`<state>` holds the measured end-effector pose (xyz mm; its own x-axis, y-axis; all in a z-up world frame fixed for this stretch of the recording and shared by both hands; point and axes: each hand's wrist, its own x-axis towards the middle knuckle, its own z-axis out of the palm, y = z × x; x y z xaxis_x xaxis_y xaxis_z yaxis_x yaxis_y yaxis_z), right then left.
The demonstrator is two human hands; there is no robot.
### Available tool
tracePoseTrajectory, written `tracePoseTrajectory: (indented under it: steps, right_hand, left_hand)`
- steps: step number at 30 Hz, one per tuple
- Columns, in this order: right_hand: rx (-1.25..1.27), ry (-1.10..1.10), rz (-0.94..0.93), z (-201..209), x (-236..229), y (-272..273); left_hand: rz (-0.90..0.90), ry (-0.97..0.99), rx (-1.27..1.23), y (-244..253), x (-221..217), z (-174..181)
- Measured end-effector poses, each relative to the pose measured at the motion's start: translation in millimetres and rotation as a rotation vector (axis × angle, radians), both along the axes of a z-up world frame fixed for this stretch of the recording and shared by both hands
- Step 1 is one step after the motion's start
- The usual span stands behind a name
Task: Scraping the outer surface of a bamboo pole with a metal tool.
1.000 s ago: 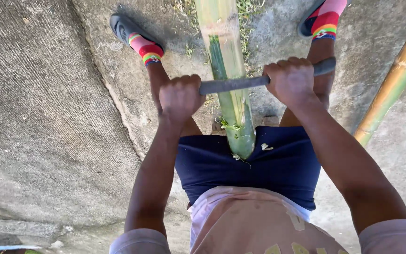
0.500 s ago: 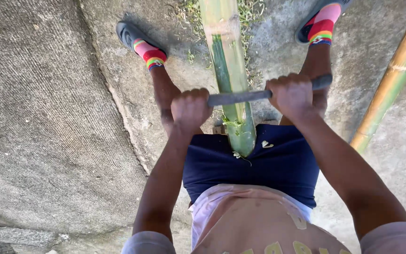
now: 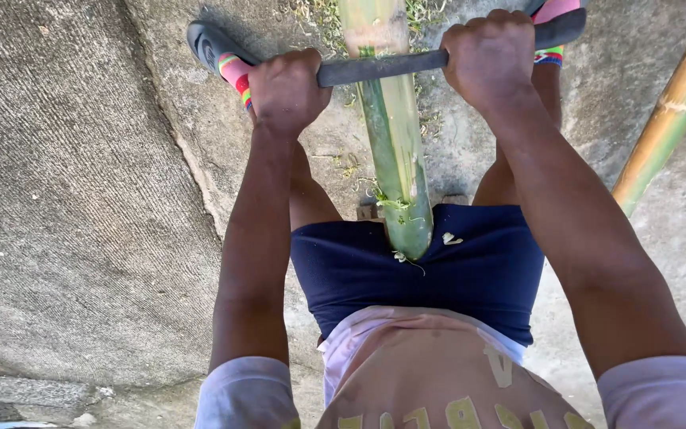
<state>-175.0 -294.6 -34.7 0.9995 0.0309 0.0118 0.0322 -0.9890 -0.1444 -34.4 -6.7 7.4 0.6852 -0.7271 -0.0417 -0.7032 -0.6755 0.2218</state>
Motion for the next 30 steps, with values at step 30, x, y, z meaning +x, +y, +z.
tracePoseTrajectory:
  steps: [30]
  right_hand:
    - [0.309, -0.043, -0.131, -9, -112, 49]
  left_hand:
    - [-0.054, 0.255, 0.361, 8, -92, 44]
